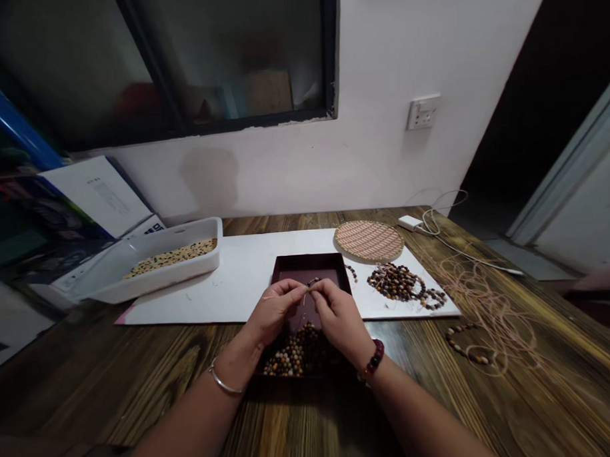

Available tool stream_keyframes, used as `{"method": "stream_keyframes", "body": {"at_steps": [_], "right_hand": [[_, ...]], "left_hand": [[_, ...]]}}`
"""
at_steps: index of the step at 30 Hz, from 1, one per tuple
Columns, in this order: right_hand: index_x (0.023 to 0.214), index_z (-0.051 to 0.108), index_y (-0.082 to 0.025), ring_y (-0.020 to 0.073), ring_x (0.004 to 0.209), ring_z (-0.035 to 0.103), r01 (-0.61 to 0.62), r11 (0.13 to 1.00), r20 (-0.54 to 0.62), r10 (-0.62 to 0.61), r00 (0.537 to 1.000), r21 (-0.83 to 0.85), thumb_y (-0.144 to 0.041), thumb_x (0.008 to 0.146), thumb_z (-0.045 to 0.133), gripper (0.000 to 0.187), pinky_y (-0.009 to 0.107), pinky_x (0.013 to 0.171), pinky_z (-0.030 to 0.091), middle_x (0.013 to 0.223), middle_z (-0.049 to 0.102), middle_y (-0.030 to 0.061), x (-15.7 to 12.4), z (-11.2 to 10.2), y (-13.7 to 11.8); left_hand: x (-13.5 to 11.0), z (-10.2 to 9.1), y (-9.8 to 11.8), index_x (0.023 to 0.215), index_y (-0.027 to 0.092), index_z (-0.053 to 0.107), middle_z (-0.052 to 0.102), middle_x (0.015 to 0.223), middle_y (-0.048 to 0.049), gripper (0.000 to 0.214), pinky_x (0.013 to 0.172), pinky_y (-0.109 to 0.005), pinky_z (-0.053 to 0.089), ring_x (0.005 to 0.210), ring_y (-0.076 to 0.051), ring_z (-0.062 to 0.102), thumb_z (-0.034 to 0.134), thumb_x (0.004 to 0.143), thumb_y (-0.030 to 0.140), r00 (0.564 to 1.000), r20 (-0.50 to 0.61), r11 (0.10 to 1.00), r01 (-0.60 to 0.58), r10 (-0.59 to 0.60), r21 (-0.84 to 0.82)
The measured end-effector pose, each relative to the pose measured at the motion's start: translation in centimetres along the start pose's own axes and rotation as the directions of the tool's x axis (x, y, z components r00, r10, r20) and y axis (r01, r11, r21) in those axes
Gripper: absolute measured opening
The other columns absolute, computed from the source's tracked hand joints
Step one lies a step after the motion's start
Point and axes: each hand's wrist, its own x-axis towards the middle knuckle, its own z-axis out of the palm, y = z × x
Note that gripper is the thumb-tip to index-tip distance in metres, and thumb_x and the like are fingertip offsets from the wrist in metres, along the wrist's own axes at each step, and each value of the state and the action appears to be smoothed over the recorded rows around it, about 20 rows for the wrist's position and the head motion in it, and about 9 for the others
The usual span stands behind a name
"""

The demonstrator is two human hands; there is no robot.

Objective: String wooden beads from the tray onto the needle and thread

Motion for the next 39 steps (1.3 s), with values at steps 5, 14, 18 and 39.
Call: {"method": "stream_keyframes", "body": {"at_steps": [5,14,18,39], "right_hand": [[0.071,0.050,-0.020,0.0116,0.054,0.044,-0.110,0.984,-0.062,0.119,0.991,0.137,-0.029,0.082,0.044,0.015,0.022,0.051,0.037,0.059,0.048,-0.0031,0.3,-0.4,0.0],[0.073,0.051,-0.020,0.0117,0.054,0.042,-0.140,0.967,-0.068,0.158,0.985,0.212,-0.033,0.080,0.046,0.016,0.023,0.051,0.036,0.060,0.047,-0.0027,0.4,-0.3,0.1],[0.073,0.051,-0.019,0.0116,0.053,0.042,-0.147,0.964,-0.060,0.164,0.985,0.221,-0.035,0.080,0.046,0.017,0.023,0.050,0.035,0.058,0.046,-0.0033,0.4,-0.2,0.3],[0.081,0.056,-0.019,0.0137,0.064,0.053,0.122,0.992,-0.004,-0.123,0.992,-0.037,-0.019,0.085,0.043,0.014,0.024,0.059,0.042,0.073,0.060,0.0017,-0.1,-0.1,0.1]], "left_hand": [[-0.2,0.1,0.2,0.086,0.013,0.059,0.060,0.072,0.0003,0.031,0.061,-0.021,0.043,0.059,-0.006,0.054,0.072,0.057,0.010,0.986,0.113,0.968,0.143,-0.122,-0.207],[0.0,-0.3,0.0,0.081,0.009,0.061,0.066,0.073,-0.0046,0.012,0.065,-0.018,0.048,0.061,-0.006,0.059,0.064,0.070,0.004,0.988,0.037,0.957,0.156,-0.151,-0.246],[0.0,-0.3,0.1,0.079,0.010,0.062,0.066,0.070,-0.0038,0.008,0.058,-0.015,0.049,0.057,-0.005,0.059,0.063,0.073,0.006,0.988,-0.012,0.962,0.145,-0.152,-0.232],[-0.5,0.3,1.0,0.079,0.011,0.062,0.065,0.058,-0.0027,0.020,0.047,-0.012,0.044,0.047,-0.005,0.058,0.050,0.086,0.025,0.989,-0.033,0.982,0.138,-0.143,-0.133]]}}
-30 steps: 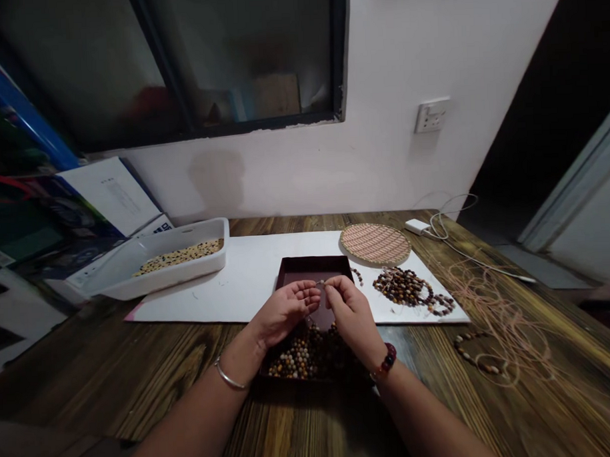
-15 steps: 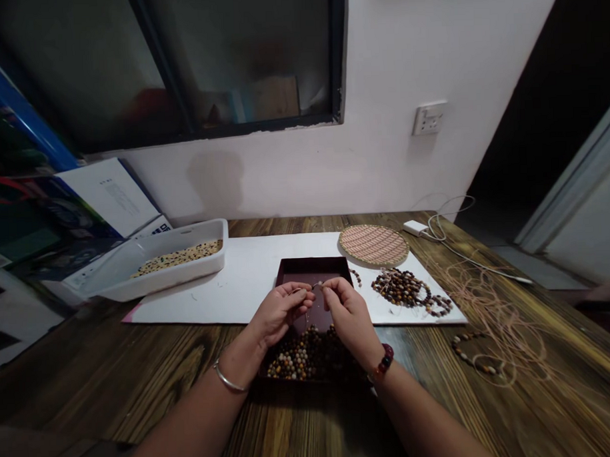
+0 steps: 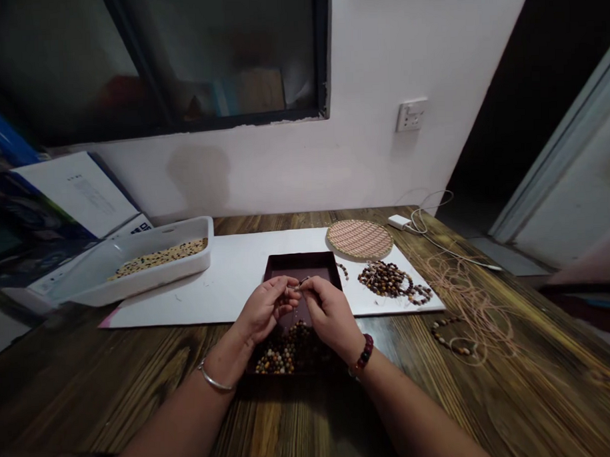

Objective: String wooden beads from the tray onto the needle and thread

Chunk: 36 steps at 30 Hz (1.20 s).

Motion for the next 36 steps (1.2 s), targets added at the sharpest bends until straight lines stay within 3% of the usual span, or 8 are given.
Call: {"method": "stream_keyframes", "body": {"at_steps": [5,12,19,26,36], "right_hand": [[0.077,0.057,-0.019,0.0147,0.069,0.054,0.102,0.986,0.020,-0.100,0.995,-0.132,-0.017,0.087,0.043,0.016,0.024,0.062,0.041,0.075,0.059,0.0039,-0.03,-0.10,0.23],[0.080,0.059,-0.019,0.0147,0.067,0.054,0.137,0.953,0.057,-0.126,0.990,-0.269,-0.018,0.089,0.040,0.021,0.024,0.061,0.041,0.075,0.059,0.0047,-0.19,-0.07,-0.06],[0.082,0.059,-0.019,0.0159,0.066,0.056,0.122,0.861,0.105,-0.081,0.991,-0.494,-0.018,0.088,0.037,0.023,0.024,0.057,0.035,0.075,0.063,0.0054,-0.34,-0.38,-0.41],[0.080,0.060,-0.021,0.0137,0.049,0.049,0.046,0.907,0.103,-0.003,0.995,-0.419,-0.024,0.085,0.041,0.020,0.023,0.049,0.030,0.058,0.059,0.0003,-0.21,-0.64,-0.59],[0.088,0.061,-0.022,0.0122,0.046,0.046,0.008,0.963,0.146,0.032,0.989,-0.269,-0.025,0.086,0.040,0.021,0.023,0.047,0.029,0.053,0.053,-0.0022,-0.34,-0.46,-0.46]], "left_hand": [[0.08,-0.11,-0.22,0.077,0.011,0.062,0.064,0.056,-0.0027,0.025,0.044,-0.013,0.042,0.047,-0.006,0.058,0.051,0.085,0.032,0.999,0.046,0.999,0.006,-0.009,0.051],[0.12,-0.36,-0.37,0.079,0.011,0.064,0.062,0.056,-0.0027,0.031,0.044,-0.016,0.041,0.047,-0.008,0.057,0.058,0.078,0.041,0.995,0.101,0.995,-0.011,0.001,0.098],[0.39,-0.42,-0.69,0.075,0.012,0.065,0.049,0.045,0.0036,0.036,0.041,-0.020,0.032,0.038,-0.006,0.040,0.060,0.072,0.048,0.987,0.086,0.967,-0.153,0.138,0.203],[0.53,-0.19,-0.74,0.072,0.013,0.063,0.044,0.045,0.0052,0.039,0.042,-0.021,0.026,0.041,-0.006,0.036,0.058,0.071,0.051,0.978,0.054,0.935,-0.209,0.202,0.287],[0.53,-0.40,-0.76,0.073,0.012,0.063,0.043,0.044,0.0055,0.042,0.042,-0.020,0.023,0.040,-0.005,0.032,0.060,0.068,0.053,0.979,0.083,0.964,-0.199,0.187,0.174]]}}
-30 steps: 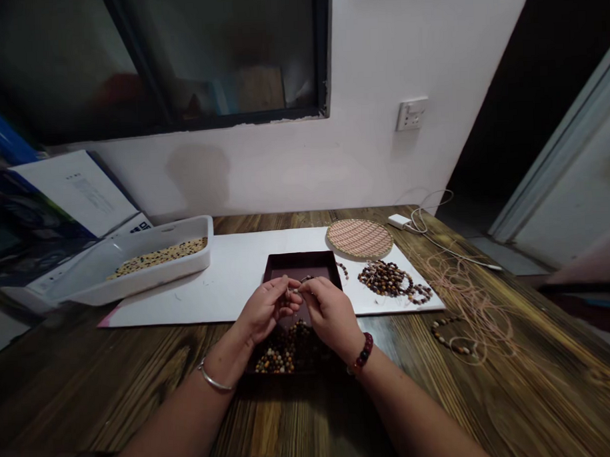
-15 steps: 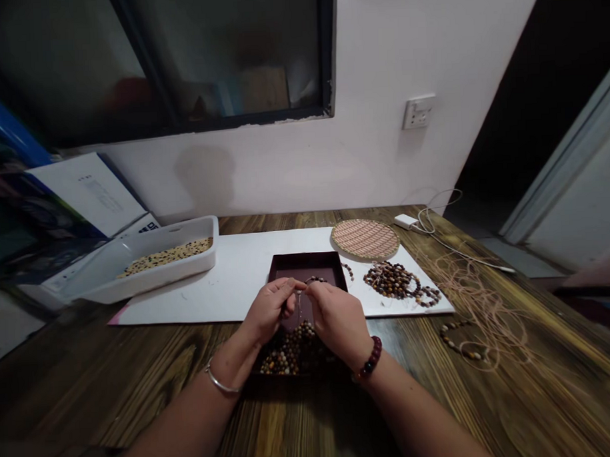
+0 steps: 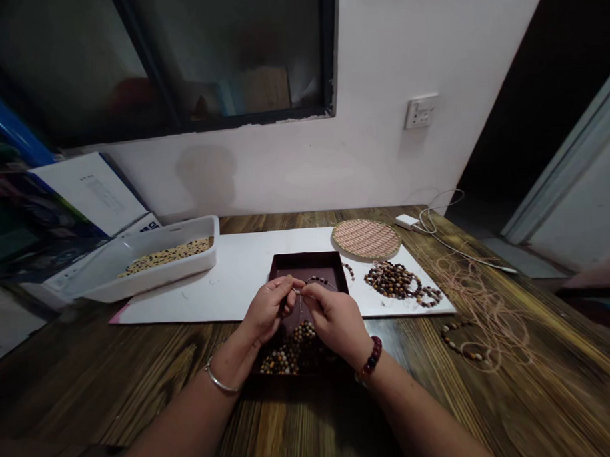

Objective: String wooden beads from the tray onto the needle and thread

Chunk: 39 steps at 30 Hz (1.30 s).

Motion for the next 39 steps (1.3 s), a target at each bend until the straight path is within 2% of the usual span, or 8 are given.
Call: {"method": "stream_keyframes", "body": {"at_steps": [6,9,14,21,26,30,35,39], "right_hand": [[0.073,0.051,-0.021,0.0135,0.056,0.048,0.038,0.997,-0.054,-0.035,0.998,0.068,-0.019,0.086,0.036,0.020,0.024,0.055,0.036,0.066,0.057,0.0021,0.04,0.59,-0.23],[0.071,0.049,-0.021,0.0137,0.057,0.047,0.009,0.992,-0.058,-0.002,0.998,0.125,-0.019,0.086,0.037,0.019,0.025,0.055,0.036,0.064,0.055,0.0013,0.14,0.57,-0.43],[0.076,0.052,-0.020,0.0130,0.058,0.049,-0.075,0.983,-0.025,0.080,0.996,0.168,-0.025,0.085,0.043,0.014,0.024,0.054,0.036,0.066,0.057,0.0005,0.15,0.35,-0.45],[0.077,0.060,-0.019,0.0128,0.060,0.052,-0.071,0.960,-0.066,0.092,0.994,0.269,-0.029,0.085,0.046,0.019,0.024,0.057,0.040,0.070,0.064,0.0022,0.21,0.17,-0.53],[0.076,0.063,-0.019,0.0121,0.053,0.051,-0.091,0.956,-0.107,0.125,0.986,0.280,-0.030,0.082,0.049,0.019,0.023,0.052,0.040,0.065,0.064,0.0011,0.21,0.19,-0.33],[0.079,0.064,-0.019,0.0147,0.063,0.057,-0.083,0.938,-0.122,0.131,0.984,0.337,-0.028,0.082,0.050,0.017,0.025,0.060,0.044,0.072,0.067,0.0020,0.33,0.20,0.11],[0.075,0.063,-0.019,0.0158,0.069,0.059,-0.111,0.881,-0.112,0.182,0.977,0.460,-0.030,0.080,0.052,0.016,0.026,0.065,0.045,0.074,0.067,0.0022,0.66,0.06,0.21],[0.072,0.063,-0.019,0.0149,0.067,0.056,-0.165,0.823,-0.104,0.261,0.960,0.544,-0.032,0.076,0.056,0.015,0.026,0.065,0.044,0.070,0.065,0.0011,0.94,-0.16,0.30]], "left_hand": [[-0.14,0.24,0.13,0.073,0.012,0.063,0.043,0.045,0.0050,0.042,0.042,-0.020,0.025,0.041,-0.006,0.035,0.059,0.069,0.054,1.000,0.007,0.999,0.003,-0.003,0.049],[-0.24,0.34,0.25,0.074,0.012,0.064,0.046,0.046,0.0041,0.043,0.042,-0.020,0.027,0.042,-0.006,0.036,0.058,0.070,0.054,1.000,-0.002,0.997,-0.010,0.010,0.082],[-0.37,0.43,0.39,0.074,0.012,0.065,0.048,0.049,0.0031,0.042,0.043,-0.020,0.030,0.043,-0.006,0.039,0.056,0.072,0.053,0.999,0.008,0.989,-0.042,0.041,0.141],[-0.55,0.61,0.45,0.074,0.012,0.067,0.050,0.048,0.0026,0.039,0.043,-0.020,0.030,0.042,-0.006,0.039,0.056,0.074,0.050,0.996,0.008,0.976,-0.091,0.091,0.197],[-0.63,0.65,0.56,0.082,0.012,0.069,0.053,0.051,0.0018,0.038,0.044,-0.020,0.033,0.044,-0.006,0.042,0.060,0.071,0.047,0.998,0.017,0.988,-0.070,0.068,0.137],[-0.53,0.56,0.43,0.087,0.014,0.070,0.062,0.063,-0.0009,0.031,0.048,-0.020,0.037,0.053,-0.008,0.048,0.070,0.064,0.035,0.998,0.024,0.991,-0.066,0.063,0.115],[-0.35,0.47,0.41,0.073,0.013,0.068,0.062,0.060,0.0001,0.019,0.050,-0.019,0.039,0.050,-0.007,0.049,0.070,0.064,0.029,0.995,-0.095,0.993,-0.027,0.038,0.114],[-0.35,0.34,0.50,0.074,0.013,0.064,0.064,0.064,-0.0014,0.018,0.048,-0.018,0.037,0.049,-0.006,0.049,0.067,0.067,0.030,0.994,-0.111,0.999,0.001,0.004,0.049]]}}
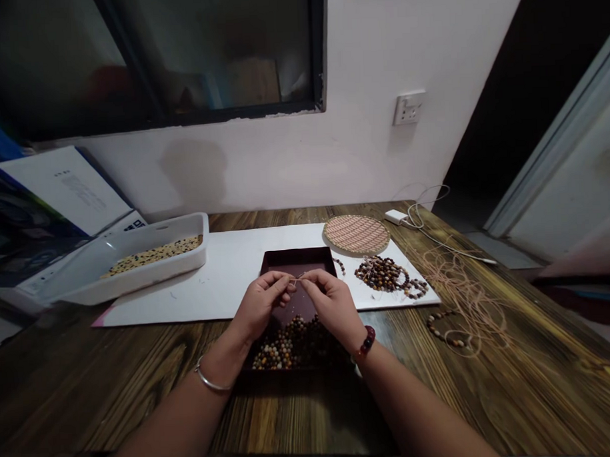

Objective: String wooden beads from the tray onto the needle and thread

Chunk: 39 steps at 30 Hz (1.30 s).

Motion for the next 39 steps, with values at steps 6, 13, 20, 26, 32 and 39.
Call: {"method": "stream_keyframes", "body": {"at_steps": [6,13,20,26,32,39], "right_hand": [[0.073,0.062,-0.018,0.0091,0.051,0.041,-0.164,0.969,-0.048,0.176,0.983,0.185,-0.038,0.072,0.061,0.020,0.022,0.049,0.034,0.059,0.053,-0.0031,0.3,-0.3,0.2],[0.075,0.062,-0.017,0.0061,0.045,0.027,-0.228,0.931,-0.047,0.251,0.967,0.286,-0.042,0.066,0.066,0.026,0.020,0.041,0.019,0.050,0.039,-0.0077,0.2,-0.3,0.3],[0.077,0.061,-0.018,0.0051,0.043,0.027,-0.270,0.891,-0.004,0.291,0.957,0.365,-0.041,0.064,0.068,0.028,0.019,0.039,0.018,0.049,0.039,-0.0086,0.3,-0.1,0.2],[0.080,0.061,-0.018,0.0058,0.045,0.033,-0.253,0.911,0.055,0.249,0.967,0.325,-0.040,0.069,0.063,0.024,0.018,0.041,0.025,0.052,0.044,-0.0073,0.3,-0.1,0.3],[0.080,0.063,-0.019,0.0108,0.061,0.051,-0.085,0.980,0.077,0.073,0.994,0.178,-0.033,0.074,0.058,0.016,0.024,0.059,0.043,0.069,0.059,-0.0010,-0.1,0.3,0.4],[0.082,0.065,-0.019,0.0128,0.066,0.055,0.013,0.994,0.055,-0.019,0.998,0.108,-0.029,0.075,0.055,0.015,0.026,0.064,0.045,0.076,0.064,0.0010,-0.4,0.7,0.4]], "left_hand": [[0.2,-0.2,-0.1,0.075,0.013,0.060,0.066,0.067,-0.0026,0.010,0.042,-0.015,0.032,0.045,-0.004,0.047,0.061,0.071,0.022,0.999,-0.029,0.997,0.034,-0.036,-0.065],[0.3,0.0,0.0,0.074,0.013,0.060,0.066,0.077,-0.0033,0.013,0.038,-0.015,0.029,0.043,-0.002,0.044,0.052,0.067,0.006,0.993,-0.059,0.994,0.103,-0.104,-0.025],[0.4,-0.1,0.0,0.078,0.013,0.062,0.061,0.072,-0.0017,0.024,0.036,-0.015,0.024,0.042,-0.002,0.042,0.050,0.060,0.002,0.988,-0.127,0.995,0.084,-0.091,-0.059],[-0.1,0.0,0.0,0.083,0.013,0.064,0.058,0.060,0.0001,0.016,0.038,-0.015,0.029,0.042,-0.003,0.042,0.057,0.069,0.016,0.993,0.095,0.996,0.075,-0.071,-0.041],[-0.3,0.1,-0.5,0.090,0.016,0.066,0.066,0.086,-0.0054,0.026,0.055,-0.019,0.045,0.067,-0.009,0.060,0.069,0.067,0.025,0.962,0.267,0.991,0.094,-0.064,-0.100],[0.0,0.1,-0.4,0.069,0.012,0.064,0.060,0.059,0.0008,0.028,0.052,-0.018,0.042,0.052,-0.005,0.052,0.078,0.056,0.031,0.976,0.184,0.980,0.140,-0.113,-0.141]]}}
